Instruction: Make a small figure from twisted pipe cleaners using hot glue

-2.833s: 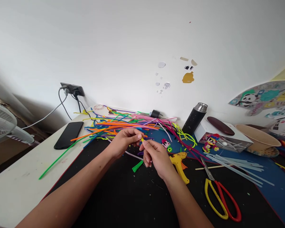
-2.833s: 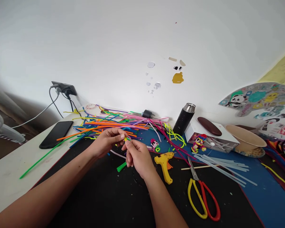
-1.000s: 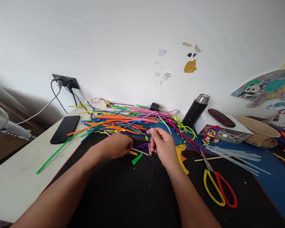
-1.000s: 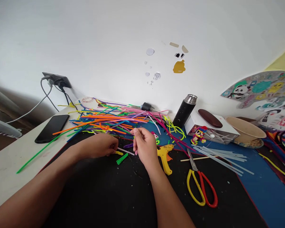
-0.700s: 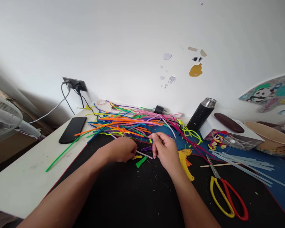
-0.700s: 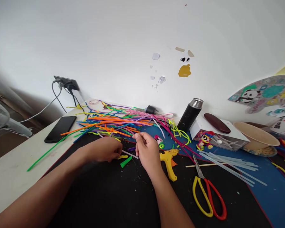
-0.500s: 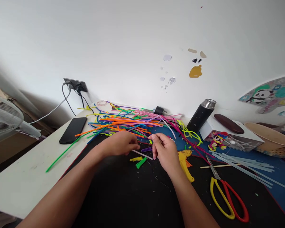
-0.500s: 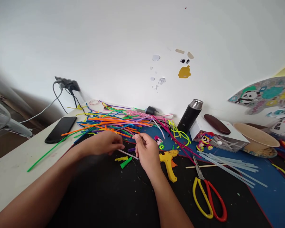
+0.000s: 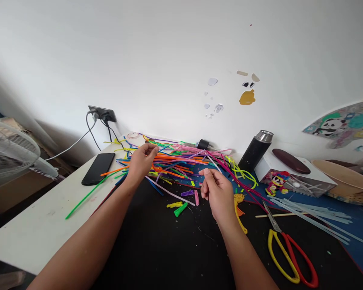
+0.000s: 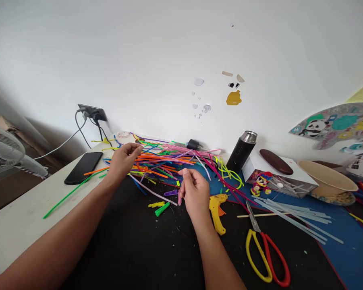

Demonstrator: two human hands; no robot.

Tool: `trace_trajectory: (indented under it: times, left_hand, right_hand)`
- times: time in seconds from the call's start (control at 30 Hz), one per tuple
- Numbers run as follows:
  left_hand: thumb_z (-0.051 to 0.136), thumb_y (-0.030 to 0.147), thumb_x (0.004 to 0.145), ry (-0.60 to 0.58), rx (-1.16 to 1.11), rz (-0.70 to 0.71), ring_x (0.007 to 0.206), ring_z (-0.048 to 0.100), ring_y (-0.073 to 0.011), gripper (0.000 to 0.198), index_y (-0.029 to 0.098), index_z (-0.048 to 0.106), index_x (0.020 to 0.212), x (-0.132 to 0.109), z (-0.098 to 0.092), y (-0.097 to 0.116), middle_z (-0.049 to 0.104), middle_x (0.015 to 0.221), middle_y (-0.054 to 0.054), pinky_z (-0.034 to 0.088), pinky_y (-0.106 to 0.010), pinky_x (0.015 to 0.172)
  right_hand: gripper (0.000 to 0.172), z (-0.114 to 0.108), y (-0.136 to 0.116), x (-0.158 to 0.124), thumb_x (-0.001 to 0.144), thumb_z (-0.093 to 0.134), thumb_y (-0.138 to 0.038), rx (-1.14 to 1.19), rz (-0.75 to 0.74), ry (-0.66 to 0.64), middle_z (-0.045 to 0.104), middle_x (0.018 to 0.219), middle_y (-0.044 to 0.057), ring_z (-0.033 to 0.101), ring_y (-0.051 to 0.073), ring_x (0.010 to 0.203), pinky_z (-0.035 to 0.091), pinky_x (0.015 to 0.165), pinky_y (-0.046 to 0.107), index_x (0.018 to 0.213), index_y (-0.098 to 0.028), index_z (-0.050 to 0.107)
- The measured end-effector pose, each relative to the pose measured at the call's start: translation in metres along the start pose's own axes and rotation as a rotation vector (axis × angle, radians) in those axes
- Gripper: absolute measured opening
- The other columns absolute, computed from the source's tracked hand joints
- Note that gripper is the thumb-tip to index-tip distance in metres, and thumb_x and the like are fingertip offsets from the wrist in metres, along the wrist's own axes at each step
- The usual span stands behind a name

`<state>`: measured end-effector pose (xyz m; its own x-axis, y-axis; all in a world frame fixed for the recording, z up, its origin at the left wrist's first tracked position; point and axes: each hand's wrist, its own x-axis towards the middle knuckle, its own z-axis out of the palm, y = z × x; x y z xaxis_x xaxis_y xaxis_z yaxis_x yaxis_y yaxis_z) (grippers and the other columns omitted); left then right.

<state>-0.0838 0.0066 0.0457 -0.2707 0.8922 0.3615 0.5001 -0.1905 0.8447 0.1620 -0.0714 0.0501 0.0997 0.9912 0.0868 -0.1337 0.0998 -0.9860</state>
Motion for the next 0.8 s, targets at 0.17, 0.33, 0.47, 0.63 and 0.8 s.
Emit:
trace_trajectory:
  times: [0.17,0.33,0.47,0.63,0.8]
  left_hand:
    - [0.061,0.053,0.088,-0.234,0.096,0.054,0.061,0.05,-0.0153,0.035,0.018,0.069,0.082,-0.007,0.001,0.007,0.058,0.064,0.002,0.037,-0.026,0.059]
    - [0.061,0.043,0.09,-0.495,0.258,0.173,0.066,0.056,-0.0177,0.027,0.02,0.073,0.084,-0.015,0.006,0.009,0.068,0.073,-0.001,0.038,-0.028,0.06]
    - [0.059,0.034,0.091,-0.381,0.36,0.217,0.078,0.063,-0.0214,0.021,0.021,0.075,0.092,-0.011,0.003,0.008,0.073,0.086,-0.005,0.043,-0.03,0.069]
    - [0.067,0.032,0.088,-0.553,0.511,0.305,0.088,0.065,-0.0247,0.014,0.022,0.075,0.091,-0.012,-0.003,0.006,0.072,0.094,-0.006,0.046,-0.032,0.074]
    - [0.068,0.023,0.084,-0.606,0.736,0.402,0.104,0.063,-0.0311,0.013,0.02,0.072,0.096,-0.014,0.001,-0.007,0.071,0.104,-0.011,0.047,-0.038,0.088]
  right_hand:
    - [0.04,-0.001,0.002,0.0,0.09,0.069,-0.059,-0.049,-0.015,-0.014,0.048,0.048,-0.008,0.046,0.011,0.037,0.037,0.033,0.021,0.091,-0.019,0.069]
    - [0.043,-0.001,0.005,0.001,0.09,0.067,-0.062,-0.1,-0.017,-0.034,0.048,0.048,-0.008,0.047,0.012,0.037,0.038,0.034,0.022,0.092,-0.019,0.07]
    - [0.044,0.001,0.008,-0.001,0.092,0.065,-0.063,-0.157,-0.017,-0.075,0.048,0.048,-0.007,0.047,0.012,0.037,0.039,0.036,0.023,0.093,-0.02,0.07]
    - [0.044,0.004,0.013,-0.003,0.093,0.062,-0.064,-0.205,-0.058,-0.087,0.049,0.049,-0.006,0.047,0.013,0.04,0.041,0.04,0.024,0.092,-0.02,0.07]
    - [0.044,0.005,0.016,-0.004,0.096,0.059,-0.063,-0.29,-0.088,-0.112,0.049,0.048,-0.006,0.049,0.014,0.04,0.04,0.042,0.025,0.093,-0.02,0.071]
